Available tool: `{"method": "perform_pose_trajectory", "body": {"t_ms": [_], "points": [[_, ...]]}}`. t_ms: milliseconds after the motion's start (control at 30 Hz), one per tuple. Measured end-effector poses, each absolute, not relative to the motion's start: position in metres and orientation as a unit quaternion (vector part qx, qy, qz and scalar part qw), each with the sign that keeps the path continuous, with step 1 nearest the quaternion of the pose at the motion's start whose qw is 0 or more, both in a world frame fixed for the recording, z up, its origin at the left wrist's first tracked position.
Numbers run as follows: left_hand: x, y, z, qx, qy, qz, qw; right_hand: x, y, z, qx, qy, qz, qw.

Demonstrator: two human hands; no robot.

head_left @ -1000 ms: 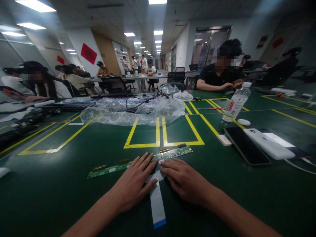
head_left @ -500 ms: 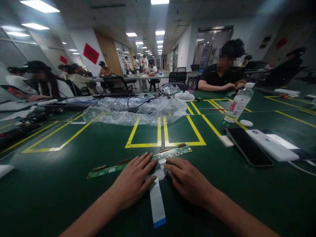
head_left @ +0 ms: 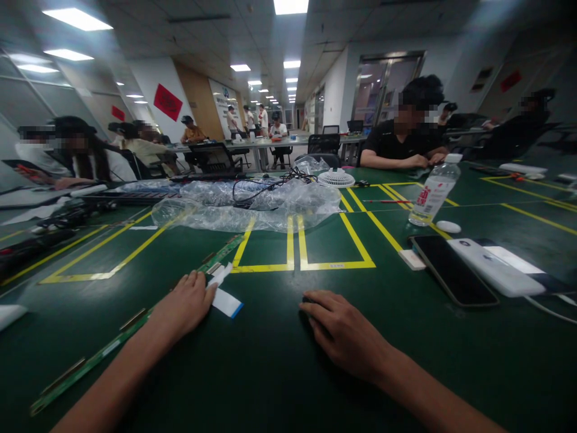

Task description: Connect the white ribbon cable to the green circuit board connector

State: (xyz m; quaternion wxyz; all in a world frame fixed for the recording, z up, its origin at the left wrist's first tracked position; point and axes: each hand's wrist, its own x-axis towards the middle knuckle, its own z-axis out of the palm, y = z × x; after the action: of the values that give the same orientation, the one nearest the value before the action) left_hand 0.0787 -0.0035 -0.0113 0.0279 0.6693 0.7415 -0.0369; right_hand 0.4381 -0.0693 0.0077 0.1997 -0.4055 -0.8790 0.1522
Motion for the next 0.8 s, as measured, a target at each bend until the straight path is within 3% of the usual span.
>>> {"method": "perform_pose_trajectory", "body": {"t_ms": [267, 800], "points": [[0.014, 0.015, -0.016, 0.586, 0.81, -0.017, 0.023, 0.438, -0.071, 0.009, -0.404, -0.881, 0.157, 0.187], [0.016, 0.014, -0.022, 0.534, 0.845, -0.013, 0.029, 0.439, -0.071, 0.009, -0.401, -0.886, 0.147, 0.183]]}}
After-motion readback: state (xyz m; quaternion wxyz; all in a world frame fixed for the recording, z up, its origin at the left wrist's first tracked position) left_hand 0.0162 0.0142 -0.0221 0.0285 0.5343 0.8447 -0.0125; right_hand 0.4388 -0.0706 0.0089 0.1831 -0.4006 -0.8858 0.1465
